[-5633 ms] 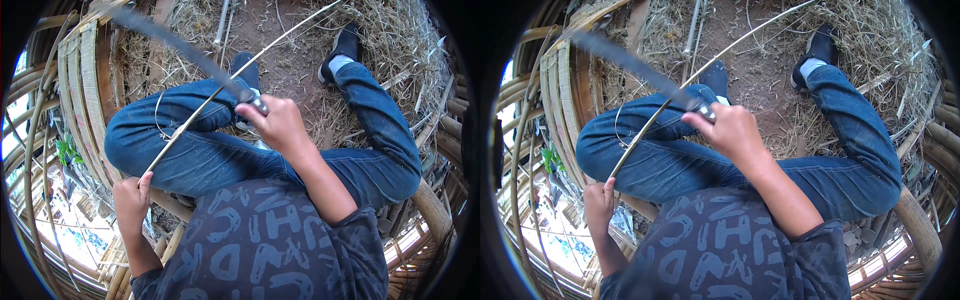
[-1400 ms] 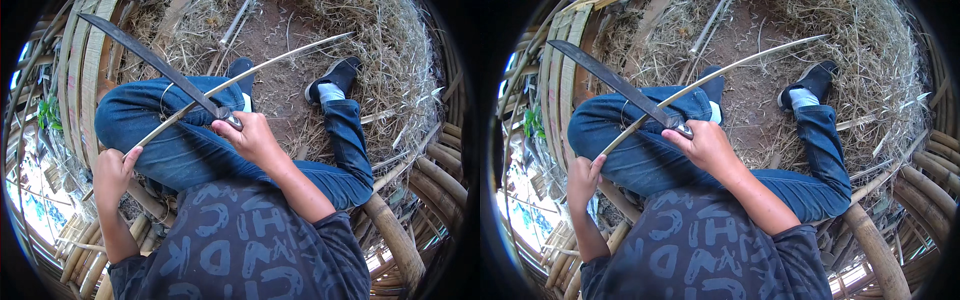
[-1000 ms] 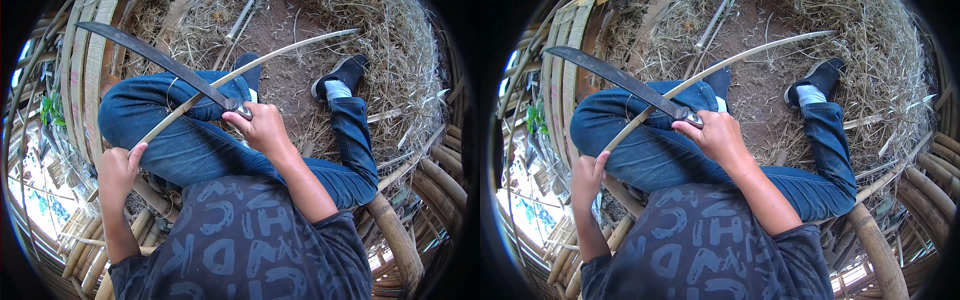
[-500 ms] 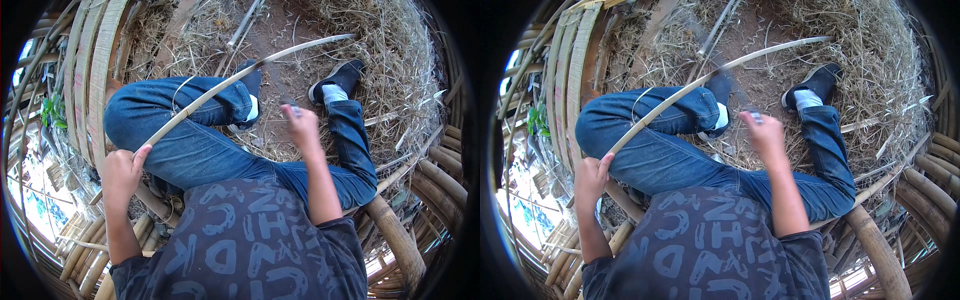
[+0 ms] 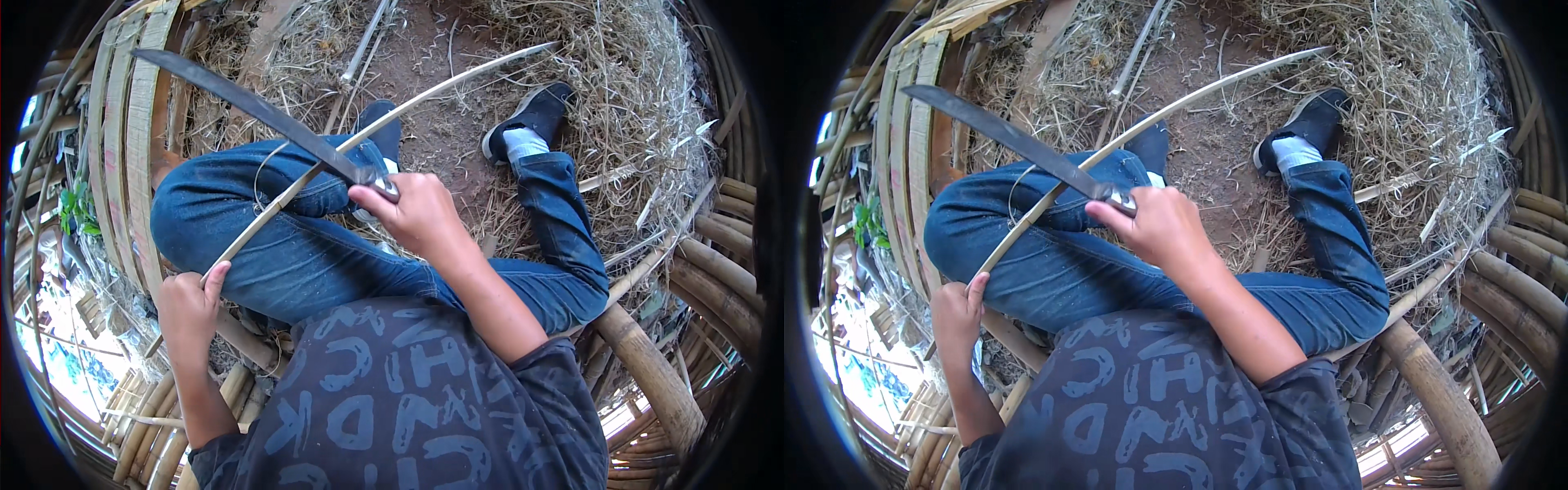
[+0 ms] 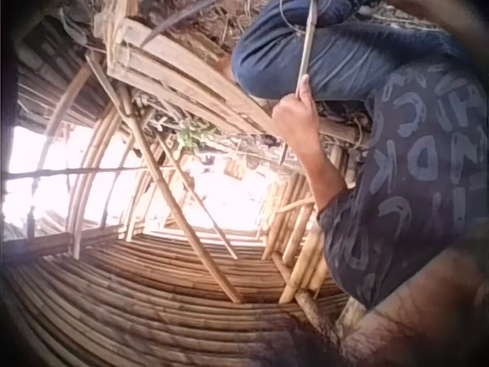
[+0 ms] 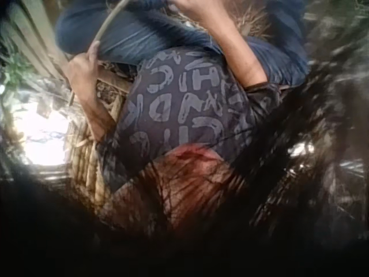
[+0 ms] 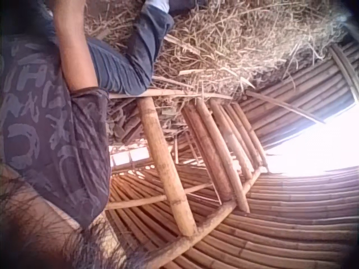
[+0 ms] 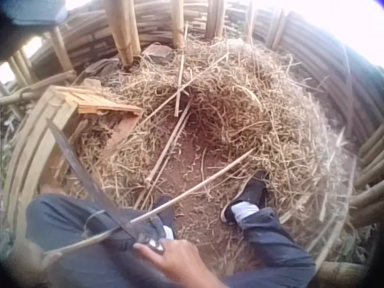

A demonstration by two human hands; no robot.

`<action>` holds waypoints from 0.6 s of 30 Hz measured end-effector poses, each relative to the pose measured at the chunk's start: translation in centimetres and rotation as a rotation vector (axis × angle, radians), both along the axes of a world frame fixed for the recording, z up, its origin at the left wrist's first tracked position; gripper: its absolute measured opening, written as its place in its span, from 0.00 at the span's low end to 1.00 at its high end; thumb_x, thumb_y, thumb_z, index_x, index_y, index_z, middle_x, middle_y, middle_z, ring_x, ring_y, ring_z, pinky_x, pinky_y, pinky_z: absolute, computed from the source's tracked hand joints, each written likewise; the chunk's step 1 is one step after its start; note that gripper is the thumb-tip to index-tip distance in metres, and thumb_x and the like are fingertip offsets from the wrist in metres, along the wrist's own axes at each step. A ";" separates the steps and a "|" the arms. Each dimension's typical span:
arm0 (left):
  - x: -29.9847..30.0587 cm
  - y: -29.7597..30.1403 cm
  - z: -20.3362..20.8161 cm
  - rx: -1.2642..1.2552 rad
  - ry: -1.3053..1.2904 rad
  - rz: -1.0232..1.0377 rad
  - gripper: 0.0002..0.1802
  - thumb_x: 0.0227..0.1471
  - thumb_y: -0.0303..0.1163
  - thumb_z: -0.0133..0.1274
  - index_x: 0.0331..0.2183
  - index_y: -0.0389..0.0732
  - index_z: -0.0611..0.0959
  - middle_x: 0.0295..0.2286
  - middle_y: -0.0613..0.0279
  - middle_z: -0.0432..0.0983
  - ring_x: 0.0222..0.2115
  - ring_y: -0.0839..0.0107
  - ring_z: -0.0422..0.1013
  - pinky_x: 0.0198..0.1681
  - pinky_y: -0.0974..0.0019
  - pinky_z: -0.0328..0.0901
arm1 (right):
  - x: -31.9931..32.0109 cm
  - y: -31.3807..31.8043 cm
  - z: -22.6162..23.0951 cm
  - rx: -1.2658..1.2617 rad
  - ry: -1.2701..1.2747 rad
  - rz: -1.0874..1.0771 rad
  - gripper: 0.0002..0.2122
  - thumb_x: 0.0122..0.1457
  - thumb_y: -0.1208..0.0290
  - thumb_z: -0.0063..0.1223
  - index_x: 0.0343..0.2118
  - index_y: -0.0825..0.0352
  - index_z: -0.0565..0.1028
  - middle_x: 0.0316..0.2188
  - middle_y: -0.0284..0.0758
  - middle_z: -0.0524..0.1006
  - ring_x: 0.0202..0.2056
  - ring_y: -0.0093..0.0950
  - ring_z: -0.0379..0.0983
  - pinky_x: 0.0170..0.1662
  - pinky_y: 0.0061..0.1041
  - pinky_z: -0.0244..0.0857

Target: The person shaves a thin strip of bamboo with a large knife, holding the strip in one hand and drawing the blade along its length to smooth it.

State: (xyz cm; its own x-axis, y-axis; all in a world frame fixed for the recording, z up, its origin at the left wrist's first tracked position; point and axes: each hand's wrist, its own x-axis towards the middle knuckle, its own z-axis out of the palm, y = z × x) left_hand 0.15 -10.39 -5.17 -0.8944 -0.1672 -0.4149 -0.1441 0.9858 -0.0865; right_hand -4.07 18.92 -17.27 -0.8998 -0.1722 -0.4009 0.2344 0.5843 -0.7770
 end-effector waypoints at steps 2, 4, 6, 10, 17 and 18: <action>0.2 0.1 0.1 -0.031 0.022 0.011 0.36 0.54 0.55 0.51 0.12 0.30 0.76 0.13 0.41 0.68 0.18 0.42 0.67 0.22 0.48 0.59 | -0.5 0.3 -0.8 -0.002 -0.028 0.006 0.29 0.53 0.41 0.53 0.19 0.71 0.77 0.17 0.50 0.74 0.24 0.49 0.73 0.29 0.41 0.66; -0.1 0.1 0.1 0.004 0.023 -0.004 0.37 0.54 0.55 0.51 0.11 0.30 0.75 0.12 0.41 0.68 0.18 0.42 0.67 0.22 0.47 0.59 | -0.8 1.0 -1.7 0.020 -0.030 0.018 0.33 0.51 0.36 0.51 0.19 0.71 0.78 0.18 0.50 0.75 0.25 0.50 0.75 0.31 0.42 0.69; -0.4 0.1 0.1 0.013 0.002 0.001 0.37 0.54 0.55 0.51 0.11 0.30 0.75 0.12 0.41 0.68 0.18 0.42 0.67 0.22 0.47 0.59 | -0.7 1.2 -2.5 0.071 0.028 0.008 0.32 0.50 0.35 0.52 0.19 0.69 0.78 0.17 0.49 0.75 0.25 0.49 0.75 0.30 0.42 0.69; -0.6 0.0 0.3 0.055 -0.035 0.022 0.36 0.54 0.55 0.51 0.12 0.29 0.76 0.13 0.40 0.68 0.17 0.42 0.67 0.22 0.47 0.58 | -1.0 1.5 -2.7 0.139 0.057 0.024 0.32 0.49 0.34 0.52 0.21 0.68 0.79 0.17 0.48 0.76 0.25 0.47 0.76 0.30 0.41 0.69; -1.9 0.3 0.5 0.101 -0.079 0.080 0.37 0.54 0.55 0.52 0.11 0.29 0.75 0.11 0.42 0.67 0.14 0.44 0.65 0.19 0.51 0.58 | 0.7 18.7 -10.4 0.262 -0.182 -0.560 0.34 0.59 0.41 0.45 0.21 0.78 0.74 0.13 0.42 0.72 0.18 0.27 0.67 0.25 0.32 0.61; -1.5 -0.5 0.0 0.103 -0.053 0.056 0.37 0.54 0.54 0.52 0.11 0.29 0.75 0.10 0.43 0.66 0.13 0.45 0.65 0.19 0.52 0.57 | 0.7 18.5 -10.2 0.229 -0.142 -0.590 0.32 0.58 0.39 0.45 0.16 0.70 0.69 0.10 0.34 0.68 0.14 0.24 0.64 0.19 0.27 0.57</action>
State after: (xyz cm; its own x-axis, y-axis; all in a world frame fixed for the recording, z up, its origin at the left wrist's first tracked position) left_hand -1.39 -10.87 -5.12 -0.8612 -0.1707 -0.4788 -0.1974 0.9803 0.0056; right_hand -3.38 37.44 -27.49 -0.7526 0.4392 -0.4906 0.6580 0.4733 -0.5857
